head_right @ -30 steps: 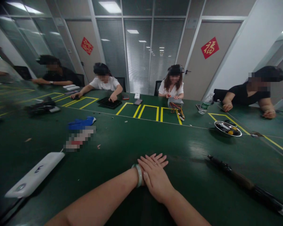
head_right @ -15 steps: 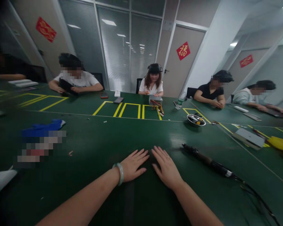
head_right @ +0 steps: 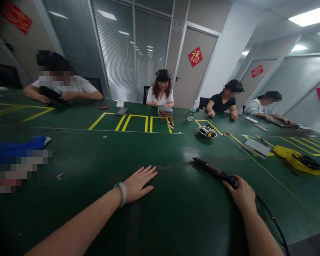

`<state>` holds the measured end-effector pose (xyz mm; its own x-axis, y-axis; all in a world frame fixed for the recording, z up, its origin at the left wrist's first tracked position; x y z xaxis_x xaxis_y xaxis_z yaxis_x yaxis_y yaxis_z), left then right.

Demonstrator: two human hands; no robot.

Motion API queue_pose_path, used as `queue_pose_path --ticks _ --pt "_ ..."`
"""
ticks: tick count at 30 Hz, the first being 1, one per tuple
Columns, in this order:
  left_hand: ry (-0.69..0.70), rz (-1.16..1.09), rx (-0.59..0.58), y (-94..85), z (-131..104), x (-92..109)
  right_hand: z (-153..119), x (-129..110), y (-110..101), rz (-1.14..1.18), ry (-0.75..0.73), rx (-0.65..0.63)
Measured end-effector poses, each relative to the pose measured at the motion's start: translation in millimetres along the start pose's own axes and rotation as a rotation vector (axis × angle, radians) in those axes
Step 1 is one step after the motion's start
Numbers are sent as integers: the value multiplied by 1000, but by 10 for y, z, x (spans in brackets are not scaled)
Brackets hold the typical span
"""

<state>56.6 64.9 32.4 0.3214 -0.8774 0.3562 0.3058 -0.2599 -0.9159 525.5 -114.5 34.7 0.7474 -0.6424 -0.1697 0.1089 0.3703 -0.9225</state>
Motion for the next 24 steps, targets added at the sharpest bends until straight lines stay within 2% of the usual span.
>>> queue_pose_path --ticks 4,9,12,14,16,19,21,24 --pt "-5 -8 -13 16 -3 -6 111 83 121 37 43 -79" --pt "2 -17 13 -3 -9 5 185 105 155 94 91 -138" --pt "-10 -19 13 -9 -4 10 156 14 139 109 77 -133" --pt "-26 -34 5 -18 3 11 106 -127 146 115 48 -132" --pt "-45 -61 7 -44 10 11 37 -353 164 126 1 -136" --pt "-44 -106 41 -126 16 48 -108 -857 181 161 -93 -144" --pt "-9 -126 81 -204 16 116 -241 -1280 179 194 -147 -151" --pt "64 -131 173 -344 5 245 -542 -2068 166 268 -264 -182"
Point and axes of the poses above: each hand's wrist, its own z-axis towards the middle knuckle, its own y-axis out of the palm, x = y × z, the point moved 9 cm from there along z, towards the middle knuckle, and after that the axes turned 1 degree about y, right-handed, at the moved point
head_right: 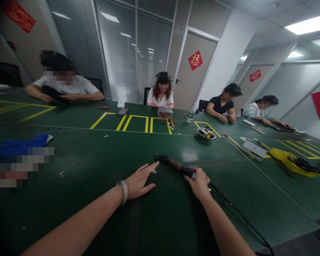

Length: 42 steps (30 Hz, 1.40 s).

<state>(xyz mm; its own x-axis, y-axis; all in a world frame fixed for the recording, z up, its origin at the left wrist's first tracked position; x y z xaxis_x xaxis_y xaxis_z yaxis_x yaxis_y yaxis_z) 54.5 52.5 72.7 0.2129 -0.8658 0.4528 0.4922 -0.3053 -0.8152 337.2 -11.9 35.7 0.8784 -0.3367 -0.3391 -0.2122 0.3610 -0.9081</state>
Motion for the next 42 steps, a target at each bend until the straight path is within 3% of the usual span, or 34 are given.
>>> queue_pose_path --ticks 4,7,9,11,14,18,22,29,36,42 --pt "76 2 118 -139 4 129 -252 -1207 355 54 -165 -28" --pt "58 19 145 -198 -2 110 -480 -1977 595 34 -283 -37" --pt "0 46 158 -239 -14 40 -606 -2343 711 24 -388 -70" --pt "-68 63 177 -281 -34 -49 -703 -2522 738 16 -467 -89" --pt "-111 70 179 -298 -53 -131 -816 -2419 588 -35 -460 -28" --pt "-130 103 103 -252 -48 -171 -969 -1880 268 -134 -271 95" --pt "-160 178 -25 -212 -42 -168 -952 -1458 155 -86 -192 7" --pt "-112 236 -98 -190 -2 -69 -509 -1309 62 65 -445 -162" --pt "-105 290 -70 -124 0 -76 133 -1283 254 106 -536 -275" --pt "-75 270 -70 -127 -2 -89 159 -1278 227 177 -497 -219"
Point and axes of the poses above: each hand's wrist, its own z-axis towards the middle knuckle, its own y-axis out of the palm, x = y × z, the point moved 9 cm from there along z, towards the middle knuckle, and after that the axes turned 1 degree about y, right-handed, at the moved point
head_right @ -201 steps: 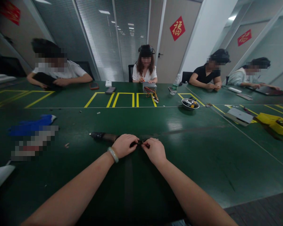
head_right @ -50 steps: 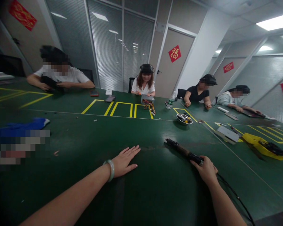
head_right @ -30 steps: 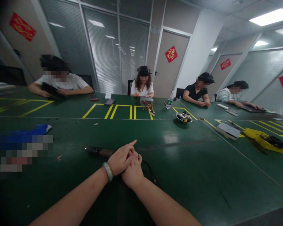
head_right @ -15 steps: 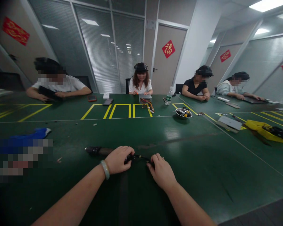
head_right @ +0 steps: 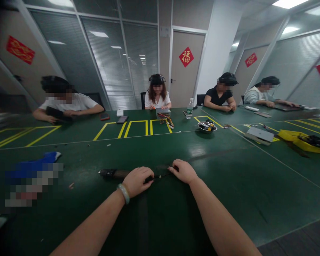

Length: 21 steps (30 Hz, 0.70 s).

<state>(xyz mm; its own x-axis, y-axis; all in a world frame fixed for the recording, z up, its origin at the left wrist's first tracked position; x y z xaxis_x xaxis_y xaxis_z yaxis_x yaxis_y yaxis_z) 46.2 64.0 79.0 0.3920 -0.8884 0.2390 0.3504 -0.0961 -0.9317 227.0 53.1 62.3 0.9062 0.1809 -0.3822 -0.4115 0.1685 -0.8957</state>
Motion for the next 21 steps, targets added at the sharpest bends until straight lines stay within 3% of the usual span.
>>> queue_pose_path --ticks 10,16,21 --pt "0 -31 -21 1 26 -24 -297 -217 -59 36 3 -32" --pt "5 -30 -15 10 35 -30 -346 -391 -118 -19 72 120" --pt "5 -37 -17 29 45 -35 -302 -594 48 2 104 165"
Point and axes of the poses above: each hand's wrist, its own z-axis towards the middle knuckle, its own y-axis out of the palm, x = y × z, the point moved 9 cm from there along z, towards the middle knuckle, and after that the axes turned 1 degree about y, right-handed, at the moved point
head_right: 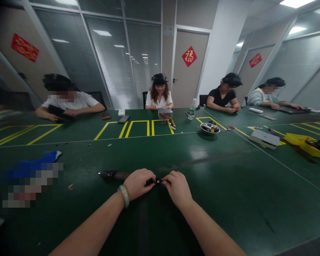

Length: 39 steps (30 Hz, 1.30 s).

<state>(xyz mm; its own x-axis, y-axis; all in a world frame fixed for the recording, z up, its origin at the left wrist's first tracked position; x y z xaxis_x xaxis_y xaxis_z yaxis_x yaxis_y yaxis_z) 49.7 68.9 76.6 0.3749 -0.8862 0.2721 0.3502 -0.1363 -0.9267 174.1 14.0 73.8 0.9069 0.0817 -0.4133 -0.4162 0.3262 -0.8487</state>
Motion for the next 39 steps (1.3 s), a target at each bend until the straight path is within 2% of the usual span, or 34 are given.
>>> queue_pose_path --ticks 4,14,28,34,39 --pt "1 -10 9 14 1 -9 -27 -85 84 -22 -32 9" --pt "2 -22 4 10 0 -10 -82 -144 120 -70 -101 8" --pt "10 -32 24 22 1 -9 -32 -198 131 -109 -106 33" --pt "10 3 -3 25 5 9 -14 -176 181 -141 -101 40" --pt "7 17 3 23 3 14 53 -226 287 -255 -203 -15"
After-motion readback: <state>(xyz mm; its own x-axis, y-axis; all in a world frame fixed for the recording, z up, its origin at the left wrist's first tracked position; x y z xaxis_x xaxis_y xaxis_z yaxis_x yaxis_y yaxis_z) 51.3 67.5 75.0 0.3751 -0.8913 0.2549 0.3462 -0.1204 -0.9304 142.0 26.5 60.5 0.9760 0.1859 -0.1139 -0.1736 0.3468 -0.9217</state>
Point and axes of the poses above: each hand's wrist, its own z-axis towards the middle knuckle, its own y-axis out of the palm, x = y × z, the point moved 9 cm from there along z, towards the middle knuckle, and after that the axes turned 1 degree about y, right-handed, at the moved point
